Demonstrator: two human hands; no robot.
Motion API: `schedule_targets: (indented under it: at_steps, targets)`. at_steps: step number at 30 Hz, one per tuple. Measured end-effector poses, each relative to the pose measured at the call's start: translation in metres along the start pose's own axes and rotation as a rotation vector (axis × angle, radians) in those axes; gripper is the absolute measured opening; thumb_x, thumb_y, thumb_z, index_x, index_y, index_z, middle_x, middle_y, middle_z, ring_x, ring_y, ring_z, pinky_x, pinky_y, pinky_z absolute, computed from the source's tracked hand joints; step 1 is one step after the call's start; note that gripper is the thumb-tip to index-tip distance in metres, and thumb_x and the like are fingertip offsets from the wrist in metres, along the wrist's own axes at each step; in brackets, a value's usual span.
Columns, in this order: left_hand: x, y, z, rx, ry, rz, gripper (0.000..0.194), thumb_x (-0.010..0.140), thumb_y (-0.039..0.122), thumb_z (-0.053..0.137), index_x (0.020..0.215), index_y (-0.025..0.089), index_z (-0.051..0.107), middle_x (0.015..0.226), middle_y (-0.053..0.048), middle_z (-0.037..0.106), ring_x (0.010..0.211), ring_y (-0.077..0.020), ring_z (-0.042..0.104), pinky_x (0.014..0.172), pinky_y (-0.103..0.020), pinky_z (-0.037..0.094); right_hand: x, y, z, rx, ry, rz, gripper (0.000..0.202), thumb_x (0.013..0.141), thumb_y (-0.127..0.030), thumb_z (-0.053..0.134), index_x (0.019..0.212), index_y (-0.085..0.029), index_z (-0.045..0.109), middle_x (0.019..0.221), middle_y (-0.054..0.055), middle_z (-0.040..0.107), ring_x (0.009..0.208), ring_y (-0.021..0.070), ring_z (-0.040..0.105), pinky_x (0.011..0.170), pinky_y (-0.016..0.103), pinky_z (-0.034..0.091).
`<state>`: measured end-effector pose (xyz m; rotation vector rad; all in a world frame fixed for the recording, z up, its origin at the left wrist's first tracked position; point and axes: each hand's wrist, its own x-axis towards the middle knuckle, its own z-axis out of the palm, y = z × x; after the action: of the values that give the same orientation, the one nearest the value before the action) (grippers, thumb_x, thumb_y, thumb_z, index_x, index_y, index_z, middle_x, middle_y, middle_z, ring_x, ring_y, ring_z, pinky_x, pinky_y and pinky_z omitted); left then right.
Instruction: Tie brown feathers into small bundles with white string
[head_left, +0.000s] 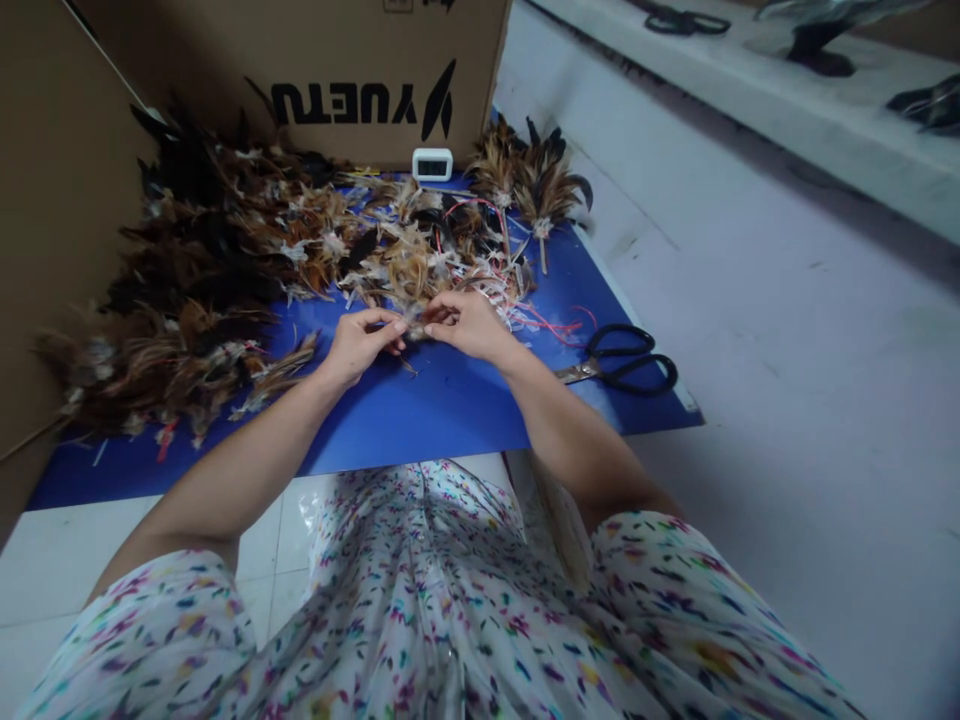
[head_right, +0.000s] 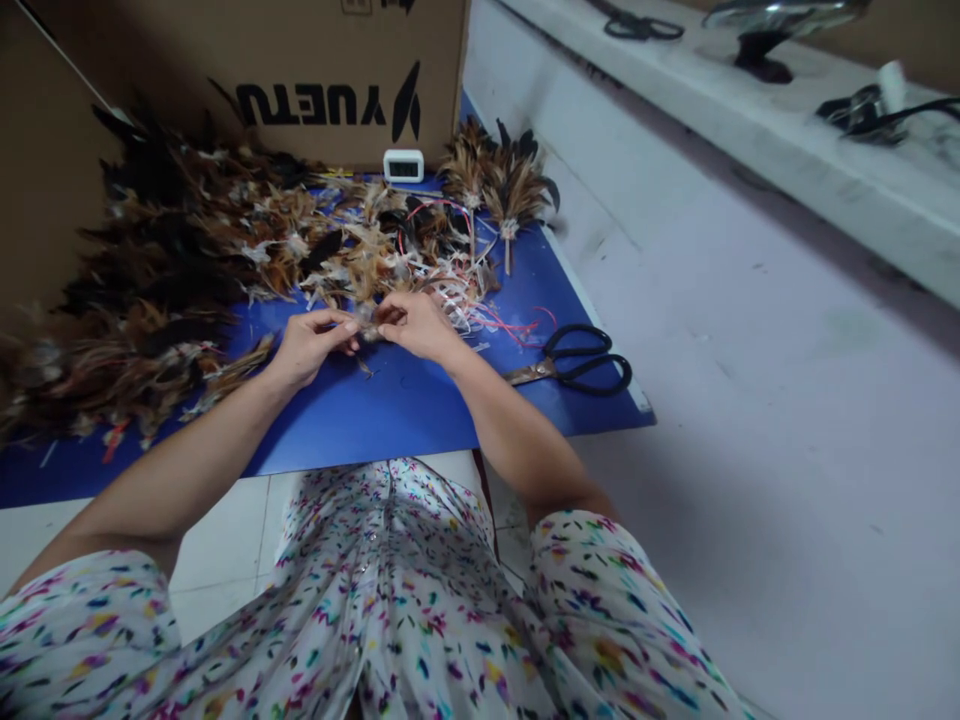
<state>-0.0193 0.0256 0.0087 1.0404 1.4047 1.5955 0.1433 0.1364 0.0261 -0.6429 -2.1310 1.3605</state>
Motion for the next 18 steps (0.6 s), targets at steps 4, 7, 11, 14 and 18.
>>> schedule_targets:
  at_steps: [4, 7, 11, 14, 18]
  targets:
    - [0.008, 0.007, -0.002, -0.100, 0.104, -0.048, 0.033, 0.059, 0.038, 0.092, 0.068, 0.014, 0.071, 0.058, -0.002, 0.067, 0.052, -0.0100, 0.062, 0.056, -0.023, 0.054, 0.004, 0.004, -0.003, -0.002, 0.108, -0.026, 0.018, 0.076, -0.031, 0.069, 0.086, -0.015, 0.068, 0.072, 0.001, 0.066, 0.064, 0.0120, 0.056, 0.064, 0.027, 0.046]
    - [0.016, 0.031, -0.023, -0.284, 0.244, -0.037, 0.025, 0.074, 0.032, 0.084, 0.066, 0.019, 0.064, 0.060, 0.003, 0.063, 0.058, -0.0071, 0.060, 0.060, -0.020, 0.053, 0.007, 0.006, -0.006, -0.065, 0.214, -0.051, 0.019, 0.082, -0.036, 0.066, 0.084, -0.016, 0.068, 0.070, 0.001, 0.066, 0.065, 0.0131, 0.057, 0.066, 0.027, 0.045]
    - [0.016, 0.066, -0.082, -0.434, 0.379, 0.294, 0.008, 0.094, 0.032, 0.066, 0.087, 0.028, 0.066, 0.091, 0.009, 0.071, 0.100, -0.0003, 0.061, 0.087, -0.010, 0.051, 0.004, 0.005, -0.004, -0.208, 0.169, -0.076, 0.016, 0.087, -0.029, 0.061, 0.084, -0.016, 0.069, 0.074, 0.002, 0.067, 0.071, 0.0143, 0.059, 0.072, 0.028, 0.044]
    - [0.017, 0.071, -0.122, -0.304, 0.503, 0.444, 0.009, 0.099, 0.030, 0.057, 0.099, 0.034, 0.066, 0.105, 0.015, 0.071, 0.122, 0.0021, 0.052, 0.099, -0.011, 0.049, 0.000, 0.005, 0.001, -0.400, 0.075, -0.127, 0.011, 0.086, -0.015, 0.060, 0.087, -0.016, 0.071, 0.086, 0.005, 0.069, 0.078, 0.0152, 0.060, 0.078, 0.029, 0.044]
    - [0.027, 0.060, -0.137, -0.339, 0.549, 0.313, 0.016, 0.101, 0.024, 0.053, 0.091, 0.031, 0.063, 0.090, 0.013, 0.072, 0.121, 0.0002, 0.052, 0.098, -0.014, 0.052, -0.002, 0.009, 0.005, -0.581, -0.018, -0.103, 0.017, 0.085, -0.009, 0.060, 0.096, -0.014, 0.072, 0.096, 0.008, 0.068, 0.082, 0.0169, 0.060, 0.081, 0.030, 0.045]
